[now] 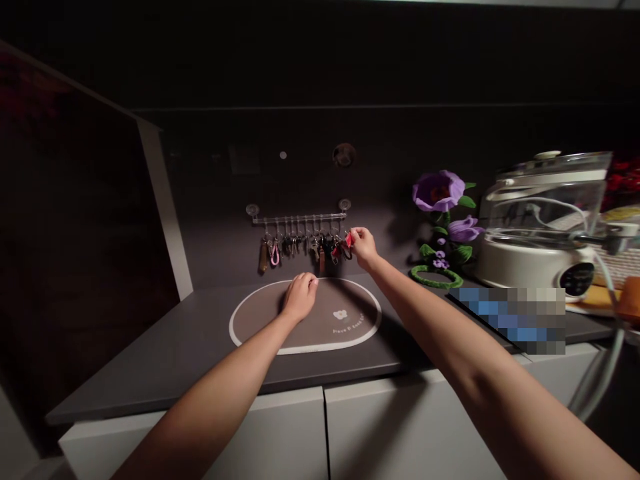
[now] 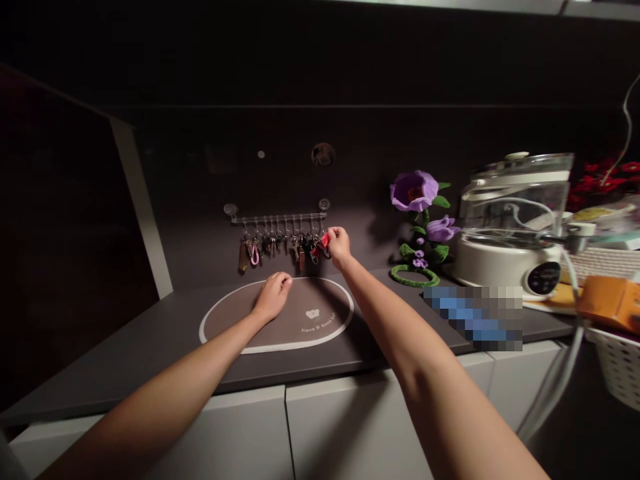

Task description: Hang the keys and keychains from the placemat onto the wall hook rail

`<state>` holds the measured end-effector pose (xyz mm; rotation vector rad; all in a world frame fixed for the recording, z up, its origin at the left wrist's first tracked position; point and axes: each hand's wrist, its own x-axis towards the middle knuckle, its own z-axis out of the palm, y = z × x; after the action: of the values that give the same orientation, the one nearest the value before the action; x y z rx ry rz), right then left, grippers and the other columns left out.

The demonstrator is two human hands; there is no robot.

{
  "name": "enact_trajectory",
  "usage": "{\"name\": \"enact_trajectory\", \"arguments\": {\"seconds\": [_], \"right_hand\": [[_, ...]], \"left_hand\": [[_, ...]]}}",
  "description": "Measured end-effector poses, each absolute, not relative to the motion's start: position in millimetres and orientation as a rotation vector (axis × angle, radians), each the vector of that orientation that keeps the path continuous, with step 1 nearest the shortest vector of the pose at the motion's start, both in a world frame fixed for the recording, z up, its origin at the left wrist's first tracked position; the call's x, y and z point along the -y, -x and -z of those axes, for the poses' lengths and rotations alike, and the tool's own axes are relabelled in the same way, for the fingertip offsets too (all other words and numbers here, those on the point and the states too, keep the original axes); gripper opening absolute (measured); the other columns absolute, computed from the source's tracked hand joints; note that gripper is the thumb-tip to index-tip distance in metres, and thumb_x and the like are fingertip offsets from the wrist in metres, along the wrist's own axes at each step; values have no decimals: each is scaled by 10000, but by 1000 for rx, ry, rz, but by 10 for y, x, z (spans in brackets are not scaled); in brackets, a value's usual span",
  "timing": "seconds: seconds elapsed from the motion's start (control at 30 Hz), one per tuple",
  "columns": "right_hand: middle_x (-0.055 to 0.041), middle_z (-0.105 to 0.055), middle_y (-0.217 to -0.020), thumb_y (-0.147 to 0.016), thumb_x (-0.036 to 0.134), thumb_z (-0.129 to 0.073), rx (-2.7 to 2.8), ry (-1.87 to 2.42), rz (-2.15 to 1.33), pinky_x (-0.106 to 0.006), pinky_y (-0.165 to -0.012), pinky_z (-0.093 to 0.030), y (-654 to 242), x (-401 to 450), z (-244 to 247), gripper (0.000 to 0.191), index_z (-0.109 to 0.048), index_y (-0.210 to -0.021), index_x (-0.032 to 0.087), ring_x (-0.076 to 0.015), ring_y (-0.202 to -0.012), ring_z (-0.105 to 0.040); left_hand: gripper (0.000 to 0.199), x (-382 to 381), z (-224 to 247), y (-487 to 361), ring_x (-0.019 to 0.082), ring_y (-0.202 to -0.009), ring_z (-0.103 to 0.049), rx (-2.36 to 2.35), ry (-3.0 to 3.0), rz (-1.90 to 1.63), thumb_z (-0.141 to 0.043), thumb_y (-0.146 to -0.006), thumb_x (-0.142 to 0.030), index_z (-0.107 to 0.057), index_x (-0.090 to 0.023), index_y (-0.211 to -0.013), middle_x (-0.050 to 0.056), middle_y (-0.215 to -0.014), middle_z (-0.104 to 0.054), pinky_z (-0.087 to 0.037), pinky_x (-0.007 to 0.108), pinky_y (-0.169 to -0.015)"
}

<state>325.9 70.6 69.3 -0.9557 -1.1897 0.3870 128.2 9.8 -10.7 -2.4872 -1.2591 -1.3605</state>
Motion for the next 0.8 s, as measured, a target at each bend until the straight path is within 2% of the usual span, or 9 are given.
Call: {"name": "enact_trajectory", "arguments": {"seconds": [0.37, 0.8], "right_hand": [[43, -486, -576, -793, 249, -440, 913, 957, -534, -197, -515, -454, -3128, -926, -886, 91, -475, -761, 172, -62, -493, -458], [32, -495, -587, -784, 258, -471, 916, 1051, -599, -169, -416, -380, -3203, -927, -722, 122, -547, -784, 163, -56, -449, -425]], "left_hand": [[194, -182, 149, -1293, 176, -833, -533, 1307, 2502, 1446, -350, -856, -266, -525, -199, -804, 50, -853, -591, -416, 308, -761], [187, -186, 144, -1295, 163, -823, -528, 1374, 2518, 1524, -366, -848, -264, -531, -186, -808, 52, -860, -587, -417, 296, -769]]}}
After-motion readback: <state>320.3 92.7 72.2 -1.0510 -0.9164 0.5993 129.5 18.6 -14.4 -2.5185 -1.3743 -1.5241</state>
